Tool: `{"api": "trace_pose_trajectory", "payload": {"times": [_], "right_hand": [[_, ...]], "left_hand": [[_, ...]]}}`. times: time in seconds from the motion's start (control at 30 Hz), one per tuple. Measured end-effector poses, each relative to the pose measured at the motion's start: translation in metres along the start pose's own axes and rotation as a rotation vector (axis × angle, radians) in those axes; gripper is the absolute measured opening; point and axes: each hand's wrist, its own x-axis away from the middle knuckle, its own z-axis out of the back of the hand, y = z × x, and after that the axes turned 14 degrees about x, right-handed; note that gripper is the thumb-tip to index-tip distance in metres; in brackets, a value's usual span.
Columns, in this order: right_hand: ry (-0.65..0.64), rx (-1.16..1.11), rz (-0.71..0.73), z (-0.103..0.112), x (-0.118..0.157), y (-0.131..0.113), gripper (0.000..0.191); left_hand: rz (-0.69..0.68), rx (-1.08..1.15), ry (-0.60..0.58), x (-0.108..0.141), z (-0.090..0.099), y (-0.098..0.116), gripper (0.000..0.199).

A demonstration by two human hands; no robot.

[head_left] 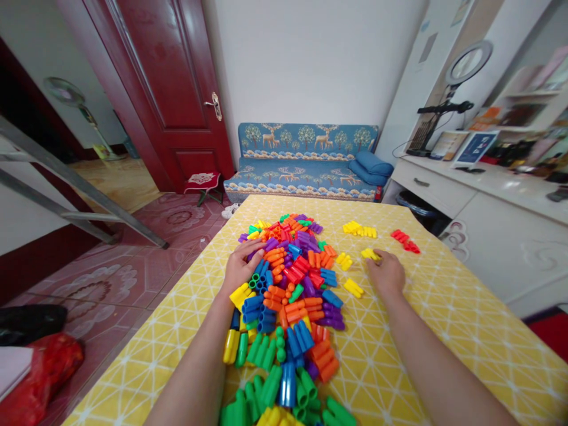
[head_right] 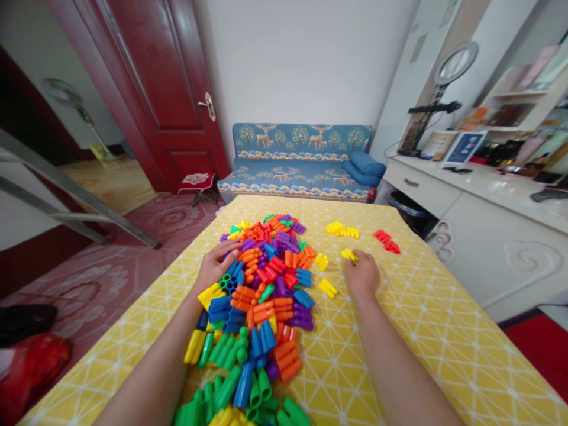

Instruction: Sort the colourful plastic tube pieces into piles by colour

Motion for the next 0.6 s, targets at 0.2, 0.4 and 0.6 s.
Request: {"api": "trace_pose_trajectory", "payload": {"times": [0.2, 0.4, 0.6], "right_hand": [[0.107, -0.134, -0.148, -0.033, -0.05, -0.006, 0.037], [0.159, -0.192, -0.214, -0.054, -0.082, -0.014, 0.036], [0.137, -0.23, -0.171, -0.064, -0.09, -0.013, 0.03]], "left_hand": [[0.005, 0.003, 0.0, 0.0, 0.0, -0.002, 0.03], [0.015, 0.011, 0.005, 0.0, 0.0, -0.003, 0.028], [0.023, 0.002, 0.008, -0.001, 0.0, 0.004, 0.027]]}}
